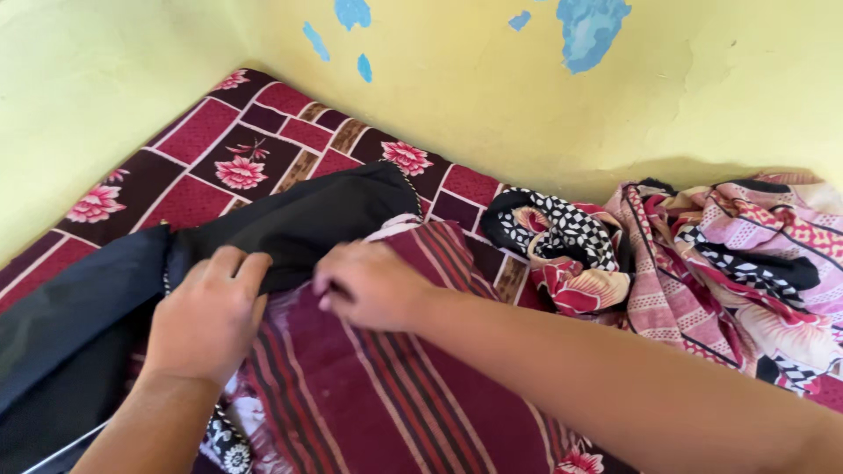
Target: The person inserts a striped pillow into a black pillowcase on a bed. They adjust the fabric and corners to fit the pillow inside, then place the finished pillow on the bed next to another patterned pillow. The person also handles a pile of folded fabrics on the bed.
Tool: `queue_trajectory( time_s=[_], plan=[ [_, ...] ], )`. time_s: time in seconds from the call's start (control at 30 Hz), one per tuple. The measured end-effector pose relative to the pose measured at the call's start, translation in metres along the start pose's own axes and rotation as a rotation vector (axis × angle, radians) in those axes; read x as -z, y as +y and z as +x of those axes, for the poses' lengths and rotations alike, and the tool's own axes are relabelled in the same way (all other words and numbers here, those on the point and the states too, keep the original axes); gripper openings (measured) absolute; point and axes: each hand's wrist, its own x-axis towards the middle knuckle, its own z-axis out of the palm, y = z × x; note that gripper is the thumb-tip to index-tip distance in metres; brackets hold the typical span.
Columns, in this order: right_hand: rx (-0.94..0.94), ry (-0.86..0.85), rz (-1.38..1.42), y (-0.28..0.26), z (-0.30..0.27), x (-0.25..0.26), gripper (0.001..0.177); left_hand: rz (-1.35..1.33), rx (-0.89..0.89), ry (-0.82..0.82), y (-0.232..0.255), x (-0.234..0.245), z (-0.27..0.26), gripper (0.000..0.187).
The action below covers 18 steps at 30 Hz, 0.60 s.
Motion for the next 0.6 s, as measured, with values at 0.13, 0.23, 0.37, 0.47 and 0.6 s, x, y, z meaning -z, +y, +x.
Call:
queue_trajectory(
  time_s=[0.13,0.23,0.37,0.47,0.6],
  plan=[
    [-0.368,0.292,-0.319,0.046,-0.042,0.048,0.053,-0.04,0.048,-0.029,0.025,-0.021,0.014,0.032],
    [-0.769,0.171,-0.134,0.078,-0.062,0.082,0.098,-0.026,0.213,-0.203,0.052,-0.028,0.035,0.031],
    [-1.124,-0.153,0.568,0.083,-0.087,0.094,0.094,-0.104,0.451,-0.384,0.078,-0.036,0.062,0.03],
    [-1.033,-0.142,0.8,0.069,-0.087,0.086,0.073,-0.184,0.526,-0.358,0.077,-0.049,0.071,0.038],
    [-0.951,-0.237,1.013,0.062,-0.069,0.106,0.054,-0.31,0.694,-0.284,0.057,-0.046,0.078,0.043]
  ],
)
